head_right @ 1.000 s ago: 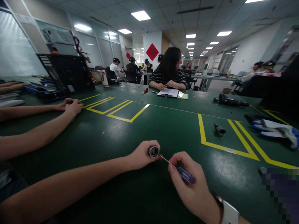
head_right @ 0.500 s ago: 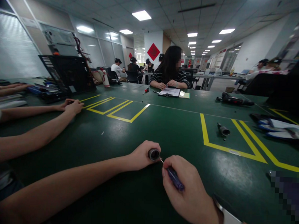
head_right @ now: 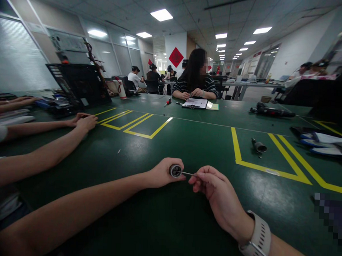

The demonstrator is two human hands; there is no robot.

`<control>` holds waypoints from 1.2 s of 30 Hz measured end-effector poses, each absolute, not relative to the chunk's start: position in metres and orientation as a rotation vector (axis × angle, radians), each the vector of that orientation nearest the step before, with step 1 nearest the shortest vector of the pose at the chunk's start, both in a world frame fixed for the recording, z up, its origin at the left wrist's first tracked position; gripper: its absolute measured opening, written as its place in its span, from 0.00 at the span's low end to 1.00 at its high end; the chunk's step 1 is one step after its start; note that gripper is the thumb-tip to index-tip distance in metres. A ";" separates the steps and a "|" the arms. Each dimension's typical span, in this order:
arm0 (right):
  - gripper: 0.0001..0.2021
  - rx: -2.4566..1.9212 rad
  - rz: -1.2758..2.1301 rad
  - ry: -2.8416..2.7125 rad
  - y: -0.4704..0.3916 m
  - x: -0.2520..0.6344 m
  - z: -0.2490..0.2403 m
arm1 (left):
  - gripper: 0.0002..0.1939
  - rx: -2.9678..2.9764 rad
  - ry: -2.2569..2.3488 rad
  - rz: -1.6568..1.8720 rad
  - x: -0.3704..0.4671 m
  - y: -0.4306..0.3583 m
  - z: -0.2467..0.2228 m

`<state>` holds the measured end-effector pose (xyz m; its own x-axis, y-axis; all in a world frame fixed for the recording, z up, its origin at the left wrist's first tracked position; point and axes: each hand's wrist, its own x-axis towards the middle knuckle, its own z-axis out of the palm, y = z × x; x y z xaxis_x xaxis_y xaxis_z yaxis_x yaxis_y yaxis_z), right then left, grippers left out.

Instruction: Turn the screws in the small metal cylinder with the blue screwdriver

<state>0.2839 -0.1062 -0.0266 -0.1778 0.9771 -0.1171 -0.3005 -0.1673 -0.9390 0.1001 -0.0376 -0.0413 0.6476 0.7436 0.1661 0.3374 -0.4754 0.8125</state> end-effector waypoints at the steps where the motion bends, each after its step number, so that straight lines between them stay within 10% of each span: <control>1: 0.06 -1.002 1.533 -1.029 -0.107 0.284 -0.026 | 0.10 2.074 0.845 0.662 0.100 -0.038 -0.041; 8: 0.10 -1.293 1.087 -1.561 -0.118 0.286 -0.018 | 0.07 2.204 0.904 0.621 0.098 -0.037 -0.042; 19: 0.06 -1.011 1.637 -0.900 -0.103 0.284 -0.026 | 0.10 2.000 0.904 0.679 0.099 -0.036 -0.044; 36: 0.07 -1.096 1.511 -1.089 -0.109 0.282 -0.023 | 0.09 2.202 1.012 0.640 0.097 -0.038 -0.035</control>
<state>0.2817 -0.1088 -0.0226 -0.1564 0.9787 -0.1333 -0.1834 -0.1614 -0.9697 0.0975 -0.0381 -0.0349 0.5881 0.7917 0.1652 0.4888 -0.5108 0.7072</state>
